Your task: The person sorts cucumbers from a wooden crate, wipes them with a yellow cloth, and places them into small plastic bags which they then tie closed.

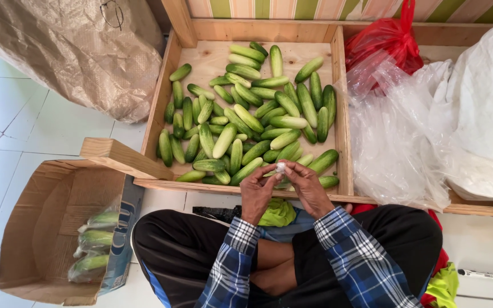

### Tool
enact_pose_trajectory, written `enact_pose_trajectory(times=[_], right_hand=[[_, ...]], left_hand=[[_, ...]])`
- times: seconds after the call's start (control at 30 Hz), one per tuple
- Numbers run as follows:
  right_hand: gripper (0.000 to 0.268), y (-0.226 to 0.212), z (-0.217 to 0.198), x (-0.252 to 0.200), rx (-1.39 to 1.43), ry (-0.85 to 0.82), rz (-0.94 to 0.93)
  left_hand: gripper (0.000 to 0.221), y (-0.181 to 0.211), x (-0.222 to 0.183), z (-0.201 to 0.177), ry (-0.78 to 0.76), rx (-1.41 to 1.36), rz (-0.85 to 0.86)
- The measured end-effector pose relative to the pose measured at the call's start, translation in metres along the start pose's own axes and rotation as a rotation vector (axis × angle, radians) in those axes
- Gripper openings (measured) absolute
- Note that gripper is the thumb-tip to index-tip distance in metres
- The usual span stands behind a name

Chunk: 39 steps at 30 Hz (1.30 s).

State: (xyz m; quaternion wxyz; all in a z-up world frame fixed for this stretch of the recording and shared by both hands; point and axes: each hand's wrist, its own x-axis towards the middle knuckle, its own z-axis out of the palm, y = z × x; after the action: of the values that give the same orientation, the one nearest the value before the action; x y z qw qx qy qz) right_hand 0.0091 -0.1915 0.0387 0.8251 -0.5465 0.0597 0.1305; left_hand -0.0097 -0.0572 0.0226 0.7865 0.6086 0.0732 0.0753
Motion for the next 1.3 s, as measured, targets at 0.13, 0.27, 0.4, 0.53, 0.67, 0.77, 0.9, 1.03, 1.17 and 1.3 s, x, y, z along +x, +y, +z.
enact_pose_trajectory(times=[0.13,0.27,0.4,0.53,0.67,0.77,0.9,1.03,1.17,1.3], right_hand=[[0.022,0.003,0.002,0.001,-0.080,-0.012,-0.023],[0.027,0.011,-0.005,0.007,-0.119,-0.005,-0.073],[0.036,-0.004,0.007,0.000,-0.120,-0.032,-0.087],[0.013,0.022,-0.009,0.010,-0.220,0.046,-0.156],[0.009,0.020,-0.015,0.013,-0.253,0.101,-0.201],[0.009,0.009,-0.003,0.002,-0.255,0.096,-0.194],[0.015,0.004,0.005,0.000,-0.297,0.024,-0.179],[0.031,0.016,0.007,-0.002,-0.344,-0.071,-0.226],[0.070,0.020,0.008,-0.003,-0.513,-0.185,-0.266],[0.068,0.010,0.040,-0.018,-0.428,-0.261,-0.173]], left_hand=[[0.015,0.002,-0.003,0.006,0.129,0.041,0.126],[0.009,0.006,-0.001,0.005,0.192,0.412,0.305],[0.008,-0.001,0.001,0.001,0.241,0.623,0.402],[0.010,-0.003,-0.003,-0.001,0.218,0.625,0.424],[0.009,-0.002,0.001,0.001,0.164,0.534,0.372],[0.010,0.011,-0.005,-0.005,0.153,0.573,0.365],[0.009,0.027,-0.004,-0.007,0.152,0.425,0.307],[0.005,0.032,-0.009,-0.016,0.201,0.232,0.202],[0.008,0.033,-0.005,-0.039,0.277,0.013,0.133],[0.016,0.048,-0.004,-0.061,0.373,-0.186,0.046]])
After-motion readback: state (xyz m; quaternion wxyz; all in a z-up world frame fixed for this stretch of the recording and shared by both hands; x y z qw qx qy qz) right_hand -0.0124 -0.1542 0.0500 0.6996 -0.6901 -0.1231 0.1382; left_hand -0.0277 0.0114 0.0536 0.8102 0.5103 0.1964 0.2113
